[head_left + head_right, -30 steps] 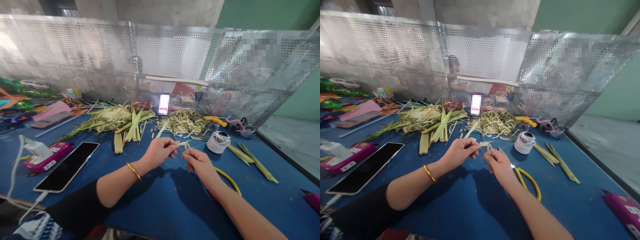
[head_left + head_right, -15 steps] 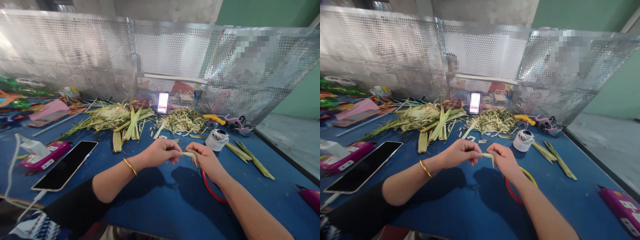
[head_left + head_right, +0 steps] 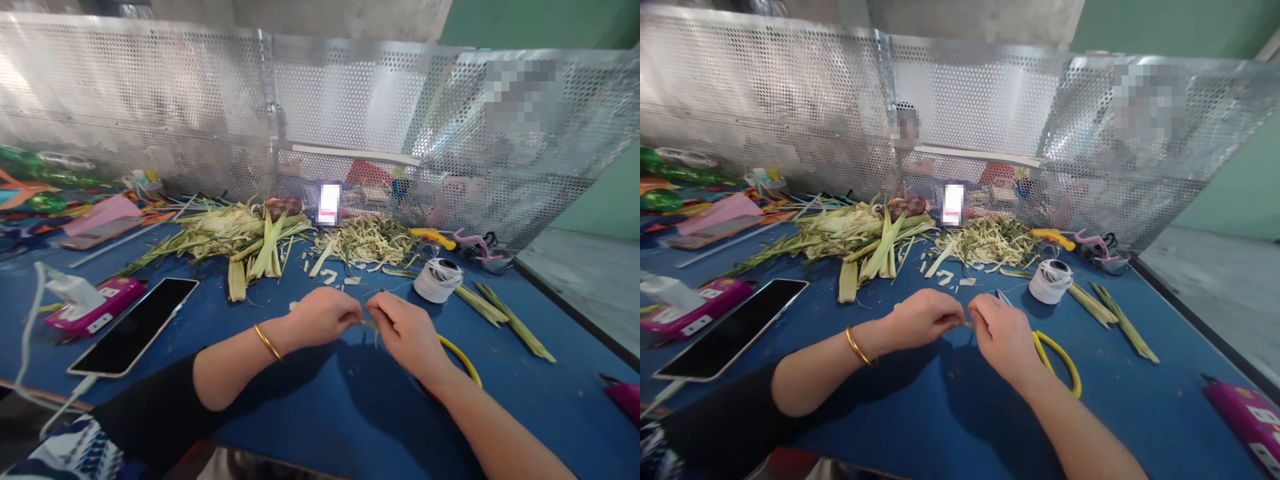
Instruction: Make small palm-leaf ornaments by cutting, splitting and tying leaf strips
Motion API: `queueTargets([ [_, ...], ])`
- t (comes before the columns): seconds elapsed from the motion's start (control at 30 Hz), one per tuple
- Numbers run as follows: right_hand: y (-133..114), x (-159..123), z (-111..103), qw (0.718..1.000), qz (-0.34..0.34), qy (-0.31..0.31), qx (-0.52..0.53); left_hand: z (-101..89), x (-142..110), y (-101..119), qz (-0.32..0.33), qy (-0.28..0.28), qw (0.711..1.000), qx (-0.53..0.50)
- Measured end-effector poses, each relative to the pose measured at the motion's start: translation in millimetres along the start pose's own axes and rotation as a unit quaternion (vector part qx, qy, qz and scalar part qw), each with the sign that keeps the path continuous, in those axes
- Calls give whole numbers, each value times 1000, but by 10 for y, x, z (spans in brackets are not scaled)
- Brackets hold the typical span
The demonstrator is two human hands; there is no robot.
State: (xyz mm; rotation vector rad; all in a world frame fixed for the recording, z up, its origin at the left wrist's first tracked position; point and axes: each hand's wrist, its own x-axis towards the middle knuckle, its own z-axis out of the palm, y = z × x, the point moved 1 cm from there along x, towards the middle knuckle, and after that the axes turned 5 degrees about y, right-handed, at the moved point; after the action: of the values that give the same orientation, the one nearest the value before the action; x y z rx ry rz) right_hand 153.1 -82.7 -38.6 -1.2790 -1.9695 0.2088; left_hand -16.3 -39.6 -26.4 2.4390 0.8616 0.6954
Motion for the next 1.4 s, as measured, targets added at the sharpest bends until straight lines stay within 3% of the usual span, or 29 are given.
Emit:
queueTargets([
  [0.07,75,50,-32,996,53,-40,66,-24,4,16,-9,-53,994,-98],
  [0.13,136,87,-28,972,146,-60,174,-47,19,27,-56,-55,975,-207],
  [0.23,154,97,44,909,257,-37,326,-45,43,26,-114,28,952,-281],
  [0.33,92,58,152,873,291,6,392,-5,45,5,-147,123,952,-238],
  [0.37,63,38,182,876,292,17,384,9,41,-3,-157,145,954,-209],
  [0.43,6,0,213,911,265,32,313,31,29,-15,-165,165,962,-141],
  [0.53,-57,-37,179,980,139,39,134,50,12,-12,-133,148,980,-24],
  [0.6,-66,-43,125,996,52,42,52,65,0,0,-92,123,987,39],
  [0.7,-35,-24,55,999,10,43,16,97,-21,13,-52,95,989,102],
  [0.93,4,24,84,994,35,-10,106,182,-80,57,-44,95,981,163],
  [1.03,54,37,85,994,31,-18,106,176,-72,68,-64,97,987,114],
  [1.13,133,66,40,993,6,-23,112,128,-30,46,-107,80,991,-19],
  [1.27,196,102,-27,991,-20,-36,130,67,16,-11,-180,47,965,-187],
  [1.4,182,106,-31,987,-21,-68,145,24,27,-49,-164,5,980,-116],
])
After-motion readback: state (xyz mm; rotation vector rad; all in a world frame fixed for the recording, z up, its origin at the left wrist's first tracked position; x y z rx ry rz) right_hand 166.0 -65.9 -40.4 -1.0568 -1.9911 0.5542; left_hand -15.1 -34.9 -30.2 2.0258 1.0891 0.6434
